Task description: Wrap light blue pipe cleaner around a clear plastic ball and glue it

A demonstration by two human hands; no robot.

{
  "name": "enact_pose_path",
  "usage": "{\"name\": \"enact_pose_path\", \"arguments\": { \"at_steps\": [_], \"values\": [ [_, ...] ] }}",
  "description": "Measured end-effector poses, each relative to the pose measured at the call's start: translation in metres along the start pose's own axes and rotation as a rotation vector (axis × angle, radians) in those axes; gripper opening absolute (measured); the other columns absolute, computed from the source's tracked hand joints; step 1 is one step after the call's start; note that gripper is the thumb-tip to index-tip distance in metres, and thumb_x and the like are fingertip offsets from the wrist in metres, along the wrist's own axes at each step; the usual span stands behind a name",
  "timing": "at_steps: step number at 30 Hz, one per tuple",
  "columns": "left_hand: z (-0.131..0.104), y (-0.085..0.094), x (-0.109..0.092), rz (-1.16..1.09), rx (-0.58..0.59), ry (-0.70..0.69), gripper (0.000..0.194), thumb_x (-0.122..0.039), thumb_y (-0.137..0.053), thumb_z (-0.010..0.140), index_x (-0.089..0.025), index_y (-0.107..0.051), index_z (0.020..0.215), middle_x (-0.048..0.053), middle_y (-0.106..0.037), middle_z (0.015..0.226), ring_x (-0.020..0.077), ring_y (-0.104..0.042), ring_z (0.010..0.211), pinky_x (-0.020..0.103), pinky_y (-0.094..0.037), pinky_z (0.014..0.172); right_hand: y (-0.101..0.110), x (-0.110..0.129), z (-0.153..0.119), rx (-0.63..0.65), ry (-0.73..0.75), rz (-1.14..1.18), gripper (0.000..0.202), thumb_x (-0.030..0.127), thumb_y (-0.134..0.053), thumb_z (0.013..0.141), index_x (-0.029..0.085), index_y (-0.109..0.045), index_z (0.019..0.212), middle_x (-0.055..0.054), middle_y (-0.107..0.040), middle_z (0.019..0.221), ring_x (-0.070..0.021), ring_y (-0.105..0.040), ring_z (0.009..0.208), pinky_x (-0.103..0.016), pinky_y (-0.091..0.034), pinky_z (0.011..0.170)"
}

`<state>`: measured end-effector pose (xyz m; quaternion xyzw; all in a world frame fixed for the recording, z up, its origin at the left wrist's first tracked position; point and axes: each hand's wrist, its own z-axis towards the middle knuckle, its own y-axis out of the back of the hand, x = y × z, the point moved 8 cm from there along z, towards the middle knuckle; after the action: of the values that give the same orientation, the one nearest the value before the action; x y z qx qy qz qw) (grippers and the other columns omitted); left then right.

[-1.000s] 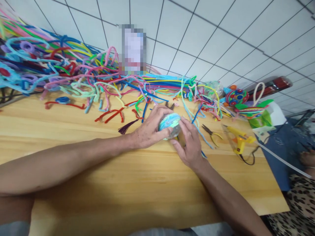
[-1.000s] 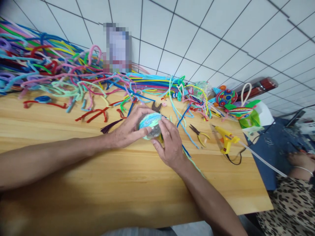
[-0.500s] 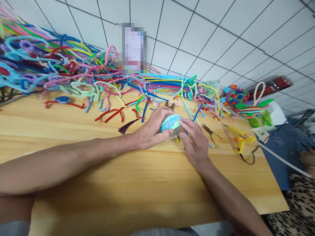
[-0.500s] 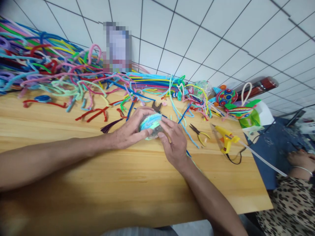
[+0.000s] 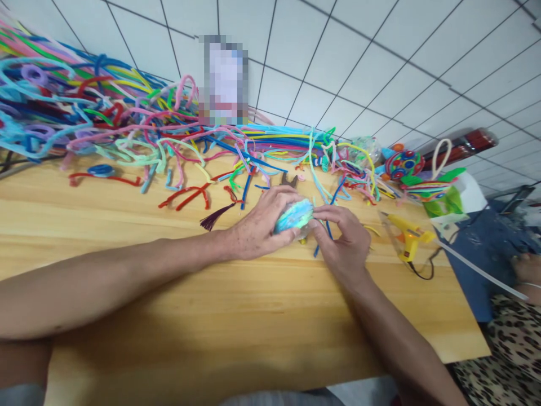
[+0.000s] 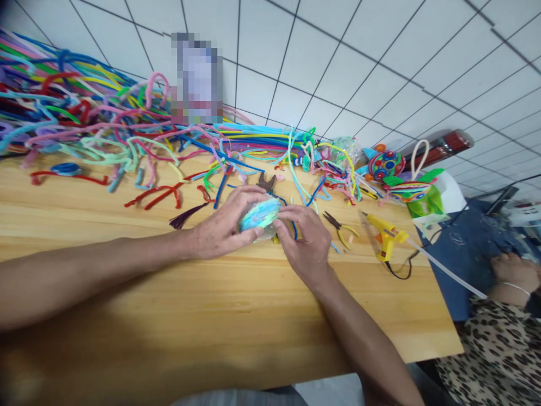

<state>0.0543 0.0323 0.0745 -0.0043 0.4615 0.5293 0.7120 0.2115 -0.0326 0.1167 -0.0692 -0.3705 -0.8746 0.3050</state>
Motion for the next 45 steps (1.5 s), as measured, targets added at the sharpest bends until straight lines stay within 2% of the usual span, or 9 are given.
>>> {"name": "enact_pose_path", "arguments": {
  "at_steps": [4,9,18,25,30,36,45],
  "values": [
    [-0.0003,-0.0008,-0.0007,0.006,0.001,-0.031,0.051,-0.033,-0.061,0.106,-0.023,-0.042,0.152,0.019,-0.055,0.150,0.0366,-0.048,0.152,0.063,-0.047,0.125,-0.0005,0.0001,0.0001,-0.009,-0.013,0.024,0.010,0.018,-0.078,0.098,0.028,-0.077,0.101,-0.002,-0.085,0.098,-0.0211,-0.082,0.094,-0.040,-0.067,0.090],
    [-0.0010,-0.0021,0.0002,0.013,0.021,-0.046,0.052,-0.031,-0.060,0.106,-0.022,-0.041,0.153,0.019,-0.054,0.152,0.0364,-0.047,0.153,0.064,-0.047,0.125,-0.0008,-0.0011,-0.0005,-0.018,-0.039,0.016,0.006,0.022,-0.077,0.098,0.028,-0.077,0.098,-0.003,-0.083,0.101,-0.0215,-0.080,0.095,-0.041,-0.065,0.088],
    [-0.0002,-0.0014,0.0004,0.036,0.031,-0.050,0.050,-0.036,-0.058,0.107,-0.024,-0.043,0.152,0.018,-0.056,0.149,0.0358,-0.048,0.153,0.065,-0.047,0.126,-0.0027,-0.0021,-0.0002,-0.001,-0.037,0.060,0.011,0.017,-0.077,0.097,0.028,-0.075,0.099,-0.001,-0.080,0.097,-0.0205,-0.077,0.093,-0.040,-0.063,0.088],
    [0.0000,-0.0006,-0.0001,0.011,0.028,-0.065,0.048,-0.039,-0.059,0.109,-0.025,-0.043,0.152,0.018,-0.056,0.149,0.0364,-0.048,0.152,0.066,-0.047,0.126,-0.0025,-0.0022,-0.0041,-0.052,-0.039,0.053,0.010,0.018,-0.077,0.098,0.028,-0.075,0.101,-0.003,-0.077,0.102,-0.0200,-0.075,0.097,-0.038,-0.062,0.085],
    [-0.0003,0.0007,-0.0007,-0.006,0.035,-0.070,0.042,-0.031,-0.048,0.113,-0.024,-0.042,0.153,0.017,-0.056,0.149,0.0344,-0.047,0.153,0.066,-0.045,0.128,-0.0050,-0.0005,-0.0035,-0.033,-0.024,0.088,0.012,0.016,-0.075,0.099,0.027,-0.074,0.101,-0.001,-0.077,0.096,-0.0187,-0.075,0.094,-0.036,-0.061,0.085],
    [-0.0005,0.0000,0.0017,0.004,0.028,-0.098,0.066,-0.024,-0.065,0.094,-0.025,-0.039,0.155,0.017,-0.055,0.149,0.0382,-0.048,0.152,0.068,-0.047,0.125,-0.0046,-0.0009,-0.0040,-0.045,-0.035,0.067,0.012,0.017,-0.076,0.098,0.028,-0.075,0.101,-0.002,-0.078,0.100,-0.0204,-0.075,0.094,-0.040,-0.061,0.086],
    [-0.0011,-0.0020,-0.0017,0.059,-0.023,-0.117,0.071,-0.023,-0.068,0.092,-0.023,-0.038,0.156,0.019,-0.055,0.149,0.0377,-0.050,0.153,0.066,-0.049,0.125,-0.0055,0.0000,-0.0047,-0.056,-0.043,0.072,0.009,0.019,-0.073,0.100,0.028,-0.074,0.099,-0.001,-0.077,0.097,-0.0201,-0.074,0.094,-0.038,-0.059,0.085]
  ]
}}
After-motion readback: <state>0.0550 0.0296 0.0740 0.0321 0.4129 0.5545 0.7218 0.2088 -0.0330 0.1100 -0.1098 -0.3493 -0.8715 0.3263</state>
